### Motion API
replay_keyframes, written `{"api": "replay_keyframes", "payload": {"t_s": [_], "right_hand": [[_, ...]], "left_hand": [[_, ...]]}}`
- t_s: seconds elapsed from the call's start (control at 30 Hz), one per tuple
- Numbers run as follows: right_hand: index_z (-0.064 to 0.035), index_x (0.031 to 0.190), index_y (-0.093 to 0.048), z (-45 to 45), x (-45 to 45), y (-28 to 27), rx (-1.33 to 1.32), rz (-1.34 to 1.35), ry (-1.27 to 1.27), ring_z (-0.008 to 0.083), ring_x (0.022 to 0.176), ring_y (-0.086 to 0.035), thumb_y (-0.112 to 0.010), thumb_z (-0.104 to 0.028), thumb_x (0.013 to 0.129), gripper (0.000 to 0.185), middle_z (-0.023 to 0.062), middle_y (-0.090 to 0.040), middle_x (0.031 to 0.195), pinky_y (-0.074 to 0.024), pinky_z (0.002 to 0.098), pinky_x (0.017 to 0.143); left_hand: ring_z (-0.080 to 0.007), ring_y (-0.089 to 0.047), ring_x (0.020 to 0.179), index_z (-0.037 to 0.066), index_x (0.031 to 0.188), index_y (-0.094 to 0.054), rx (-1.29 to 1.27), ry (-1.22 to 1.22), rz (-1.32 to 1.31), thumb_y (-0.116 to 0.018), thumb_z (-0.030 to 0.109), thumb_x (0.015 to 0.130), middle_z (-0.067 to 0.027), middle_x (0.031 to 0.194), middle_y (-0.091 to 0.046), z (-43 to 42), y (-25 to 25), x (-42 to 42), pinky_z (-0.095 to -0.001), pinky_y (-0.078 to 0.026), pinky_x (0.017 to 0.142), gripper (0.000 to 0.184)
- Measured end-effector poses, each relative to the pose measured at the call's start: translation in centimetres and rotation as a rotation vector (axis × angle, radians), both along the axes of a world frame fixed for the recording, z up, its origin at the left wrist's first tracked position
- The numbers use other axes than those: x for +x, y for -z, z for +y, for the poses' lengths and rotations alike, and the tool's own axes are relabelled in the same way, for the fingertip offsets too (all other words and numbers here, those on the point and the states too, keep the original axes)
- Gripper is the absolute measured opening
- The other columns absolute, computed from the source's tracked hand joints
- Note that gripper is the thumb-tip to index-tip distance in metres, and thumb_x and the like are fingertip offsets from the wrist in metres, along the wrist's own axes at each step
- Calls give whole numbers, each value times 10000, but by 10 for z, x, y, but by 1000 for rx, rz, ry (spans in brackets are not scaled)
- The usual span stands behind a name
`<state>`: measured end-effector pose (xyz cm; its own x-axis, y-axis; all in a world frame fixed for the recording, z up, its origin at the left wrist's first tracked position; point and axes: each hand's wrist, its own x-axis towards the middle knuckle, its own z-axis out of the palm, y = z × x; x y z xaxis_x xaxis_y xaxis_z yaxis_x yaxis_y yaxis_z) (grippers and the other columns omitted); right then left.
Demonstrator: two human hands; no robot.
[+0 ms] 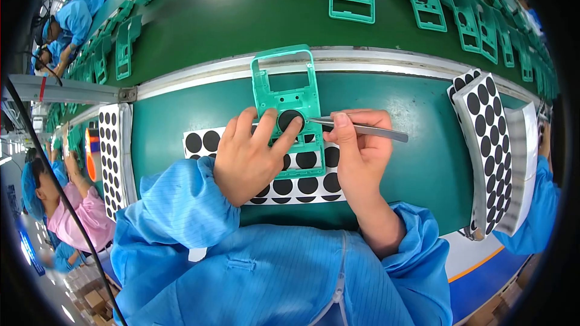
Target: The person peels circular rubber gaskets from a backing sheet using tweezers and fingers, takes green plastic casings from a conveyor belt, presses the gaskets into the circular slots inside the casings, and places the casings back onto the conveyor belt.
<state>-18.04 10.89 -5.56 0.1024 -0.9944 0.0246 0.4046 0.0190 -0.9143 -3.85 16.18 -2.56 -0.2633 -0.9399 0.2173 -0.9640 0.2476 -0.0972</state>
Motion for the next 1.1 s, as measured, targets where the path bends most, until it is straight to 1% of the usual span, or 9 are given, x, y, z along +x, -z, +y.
{"api": "replay_keyframes", "payload": {"t_s": [0.4, 0.83, 1.1], "right_hand": [[3, 829, -445, -1, -2, -1, -20, -7, 10, 63, 616, -522, -557, -25, 806, 118, 68, -528, 776, -423, 160, 499], [6, 828, -440, -3, -4, -1, -32, 16, 29, 72, 615, -527, -549, -28, 811, 115, 77, -531, 779, -434, 168, 508], [8, 822, -434, -3, -4, -1, -58, 16, 21, 72, 613, -527, -545, -32, 814, 119, 76, -525, 764, -431, 167, 501]], "left_hand": [[-262, -482, 850, 147, 1068, -557, 35, -6, 11, -598, 83, 531, -92, 998, -488, 0, -1, -1, -356, -427, 695, 542], [-257, -478, 817, 145, 1071, -561, 46, -12, 64, -609, 82, 526, -101, 985, -483, -4, 1, 0, -353, -424, 677, 550], [-257, -476, 814, 140, 1063, -565, 41, 2, 47, -609, 86, 522, -98, 976, -485, -5, -1, 0, -350, -421, 674, 545]]}}
